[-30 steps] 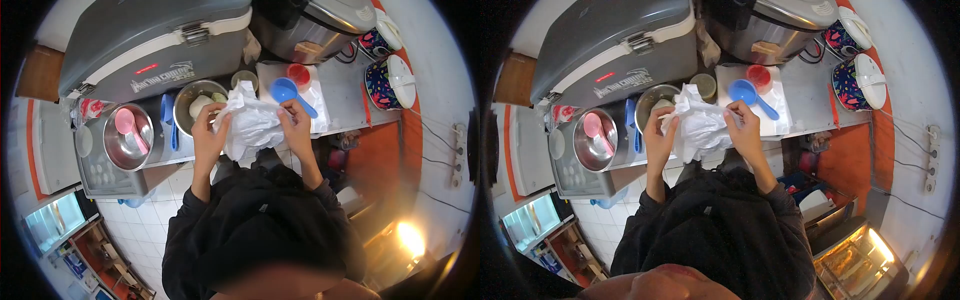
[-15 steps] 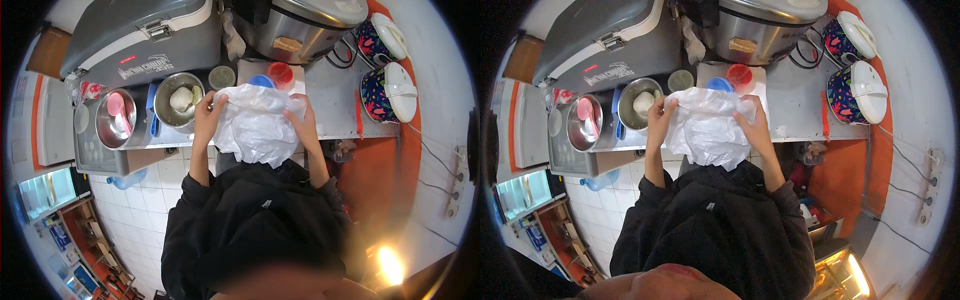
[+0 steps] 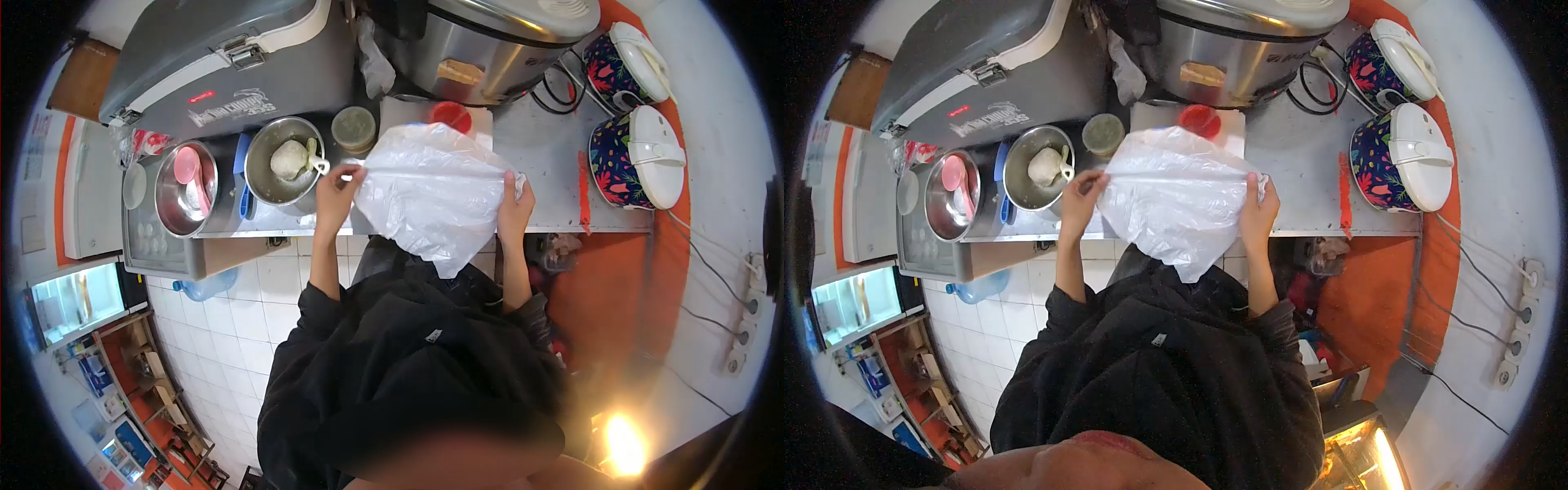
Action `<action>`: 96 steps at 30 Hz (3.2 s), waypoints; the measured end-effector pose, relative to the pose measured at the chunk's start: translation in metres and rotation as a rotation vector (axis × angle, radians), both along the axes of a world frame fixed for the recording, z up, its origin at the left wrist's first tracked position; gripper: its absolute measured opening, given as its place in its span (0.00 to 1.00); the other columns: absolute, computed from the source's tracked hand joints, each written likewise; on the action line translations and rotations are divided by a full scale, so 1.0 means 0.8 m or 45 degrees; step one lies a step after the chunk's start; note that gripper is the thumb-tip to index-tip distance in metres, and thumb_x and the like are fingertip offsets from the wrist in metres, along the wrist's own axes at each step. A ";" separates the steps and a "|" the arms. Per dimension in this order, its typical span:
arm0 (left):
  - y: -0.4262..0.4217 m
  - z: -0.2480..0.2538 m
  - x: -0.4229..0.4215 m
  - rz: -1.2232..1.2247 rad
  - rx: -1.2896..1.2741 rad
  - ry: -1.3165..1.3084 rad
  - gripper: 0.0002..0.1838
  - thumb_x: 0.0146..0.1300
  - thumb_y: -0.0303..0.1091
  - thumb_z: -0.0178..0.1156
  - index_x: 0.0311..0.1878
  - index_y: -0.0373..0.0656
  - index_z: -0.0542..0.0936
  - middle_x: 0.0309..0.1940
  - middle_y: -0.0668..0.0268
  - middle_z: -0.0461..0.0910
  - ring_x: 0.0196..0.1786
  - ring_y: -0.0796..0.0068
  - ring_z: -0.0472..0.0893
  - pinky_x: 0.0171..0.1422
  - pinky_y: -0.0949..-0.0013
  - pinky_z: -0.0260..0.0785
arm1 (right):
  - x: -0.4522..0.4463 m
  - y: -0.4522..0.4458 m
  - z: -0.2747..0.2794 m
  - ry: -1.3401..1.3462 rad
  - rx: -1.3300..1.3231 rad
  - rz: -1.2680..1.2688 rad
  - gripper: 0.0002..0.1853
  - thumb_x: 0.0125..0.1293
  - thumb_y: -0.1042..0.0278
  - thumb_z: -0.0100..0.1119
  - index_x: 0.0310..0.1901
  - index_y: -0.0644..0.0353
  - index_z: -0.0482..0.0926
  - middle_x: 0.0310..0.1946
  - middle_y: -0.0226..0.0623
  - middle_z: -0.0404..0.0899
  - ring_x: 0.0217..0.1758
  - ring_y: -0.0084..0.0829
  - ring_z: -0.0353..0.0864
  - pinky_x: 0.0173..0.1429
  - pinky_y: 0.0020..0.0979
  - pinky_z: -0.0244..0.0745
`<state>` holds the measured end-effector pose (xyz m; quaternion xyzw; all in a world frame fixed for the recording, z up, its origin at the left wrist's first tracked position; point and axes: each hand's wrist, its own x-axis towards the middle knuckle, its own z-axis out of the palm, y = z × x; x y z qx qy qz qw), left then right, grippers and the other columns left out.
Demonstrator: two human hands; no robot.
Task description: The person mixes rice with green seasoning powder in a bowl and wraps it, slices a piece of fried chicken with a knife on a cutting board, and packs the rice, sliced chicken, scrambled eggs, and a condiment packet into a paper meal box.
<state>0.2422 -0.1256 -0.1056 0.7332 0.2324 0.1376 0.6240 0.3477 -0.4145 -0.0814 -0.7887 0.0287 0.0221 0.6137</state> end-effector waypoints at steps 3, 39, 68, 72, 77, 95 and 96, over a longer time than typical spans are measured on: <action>-0.007 0.017 0.021 0.079 -0.162 -0.155 0.15 0.61 0.36 0.64 0.42 0.32 0.80 0.31 0.68 0.80 0.30 0.84 0.75 0.34 0.81 0.66 | -0.002 0.008 -0.030 -0.102 0.099 -0.069 0.20 0.70 0.58 0.54 0.46 0.72 0.75 0.41 0.38 0.79 0.45 0.25 0.75 0.52 0.28 0.69; -0.008 0.165 0.038 -0.002 0.851 0.067 0.10 0.61 0.29 0.62 0.43 0.34 0.78 0.26 0.48 0.77 0.24 0.58 0.74 0.34 0.67 0.68 | 0.131 0.046 -0.087 -0.454 -0.941 0.723 0.20 0.52 0.77 0.56 0.49 0.53 0.79 0.50 0.48 0.77 0.50 0.51 0.78 0.53 0.40 0.75; -0.030 -0.103 0.173 -0.233 1.412 0.279 0.20 0.60 0.42 0.59 0.55 0.48 0.72 0.40 0.63 0.77 0.33 0.60 0.82 0.32 0.64 0.76 | 0.119 0.000 -0.058 -0.549 -0.605 0.582 0.20 0.49 0.81 0.60 0.47 0.57 0.78 0.45 0.40 0.79 0.42 0.43 0.81 0.47 0.32 0.76; -0.036 -0.081 0.178 -0.042 1.227 0.146 0.32 0.60 0.46 0.59 0.64 0.43 0.64 0.53 0.59 0.72 0.48 0.60 0.80 0.44 0.63 0.76 | 0.110 -0.066 -0.113 -0.471 -0.542 0.100 0.17 0.53 0.81 0.58 0.47 0.67 0.77 0.40 0.46 0.81 0.48 0.37 0.80 0.54 0.33 0.72; -0.062 -0.011 0.132 -0.289 0.992 -0.139 0.30 0.62 0.41 0.59 0.64 0.39 0.63 0.58 0.50 0.69 0.58 0.49 0.72 0.60 0.57 0.68 | 0.135 -0.098 -0.154 -0.348 -0.863 0.016 0.23 0.56 0.78 0.58 0.55 0.71 0.70 0.51 0.55 0.73 0.55 0.48 0.73 0.61 0.41 0.65; 0.167 0.110 -0.080 -0.184 -0.048 -0.095 0.11 0.69 0.30 0.50 0.43 0.36 0.81 0.29 0.65 0.78 0.32 0.78 0.76 0.38 0.75 0.67 | 0.051 0.345 -0.057 -0.535 -0.983 0.964 0.44 0.43 0.56 0.73 0.64 0.47 0.63 0.59 0.53 0.61 0.63 0.57 0.61 0.62 0.48 0.66; 0.177 0.105 -0.088 -0.190 -0.082 -0.111 0.12 0.70 0.30 0.49 0.43 0.36 0.81 0.29 0.67 0.77 0.33 0.80 0.75 0.38 0.75 0.67 | 0.044 0.339 -0.052 -0.578 -0.958 0.883 0.43 0.44 0.55 0.73 0.63 0.47 0.64 0.58 0.55 0.62 0.61 0.57 0.62 0.61 0.49 0.66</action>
